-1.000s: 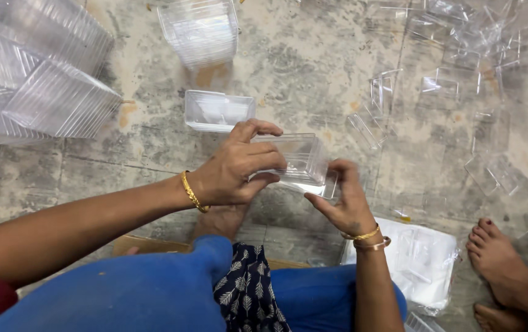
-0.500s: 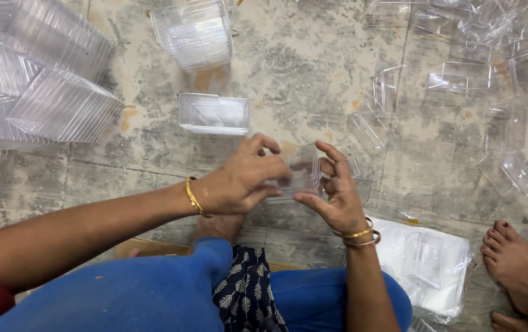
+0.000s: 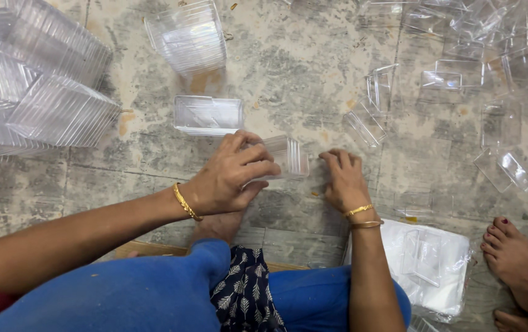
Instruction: The person sits on the floor among scattered clear plastic boxes and stacks them one at a time, picking individual boxes from the pile and placing them onto stacks on the floor, building up several stacks of boxes.
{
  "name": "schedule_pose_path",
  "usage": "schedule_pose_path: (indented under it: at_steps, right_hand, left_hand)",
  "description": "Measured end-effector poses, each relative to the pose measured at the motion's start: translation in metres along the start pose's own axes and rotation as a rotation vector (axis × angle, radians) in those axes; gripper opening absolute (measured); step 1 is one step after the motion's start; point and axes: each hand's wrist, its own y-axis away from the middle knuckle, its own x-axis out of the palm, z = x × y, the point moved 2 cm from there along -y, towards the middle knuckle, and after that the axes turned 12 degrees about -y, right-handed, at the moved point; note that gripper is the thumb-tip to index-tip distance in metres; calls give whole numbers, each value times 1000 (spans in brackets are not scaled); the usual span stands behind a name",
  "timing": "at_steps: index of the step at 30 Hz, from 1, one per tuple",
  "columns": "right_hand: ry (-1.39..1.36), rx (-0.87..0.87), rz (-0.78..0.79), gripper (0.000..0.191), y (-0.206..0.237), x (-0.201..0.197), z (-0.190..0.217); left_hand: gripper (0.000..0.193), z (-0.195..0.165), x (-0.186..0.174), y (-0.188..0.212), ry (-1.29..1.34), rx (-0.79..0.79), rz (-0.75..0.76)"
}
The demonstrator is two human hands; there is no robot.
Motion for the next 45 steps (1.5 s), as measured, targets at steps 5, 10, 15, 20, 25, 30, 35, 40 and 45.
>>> schedule_pose_path:
  at_steps: [5, 10, 15, 20, 25, 30, 35, 40, 45]
  right_hand:
    - [-335, -60, -21, 62, 6, 5, 5]
    - [-1332, 5, -145, 58, 7, -4, 9]
    - [-2200, -247, -197, 62, 3, -19, 32]
    - [-1717, -142, -90, 83, 17, 3, 65]
    - [-1567, 23, 47, 74, 28, 33, 29]
    - [-1407, 18, 203, 34, 37, 69, 12]
    - [-1555, -131, 140, 52, 33, 48, 47]
    - [-2031, -244, 227, 89, 19, 9, 78]
    - [-2314, -168, 309, 98, 23, 13, 84]
  left_hand:
    - [32, 2, -4, -3, -37, 15, -78]
    - [22, 15, -8, 0, 336, -211, -147]
    - [22, 11, -4, 1, 556, -362, -197]
    - [22, -3, 0, 5, 423, -300, -76]
    - [21, -4, -4, 11, 427, -299, -81]
    - [23, -10, 3, 10, 443, -209, -55]
    - [42, -10, 16, 11, 420, -172, 88]
    - [55, -2, 28, 13, 804, -308, 318]
    - [56, -8, 22, 8, 307, -133, 203]
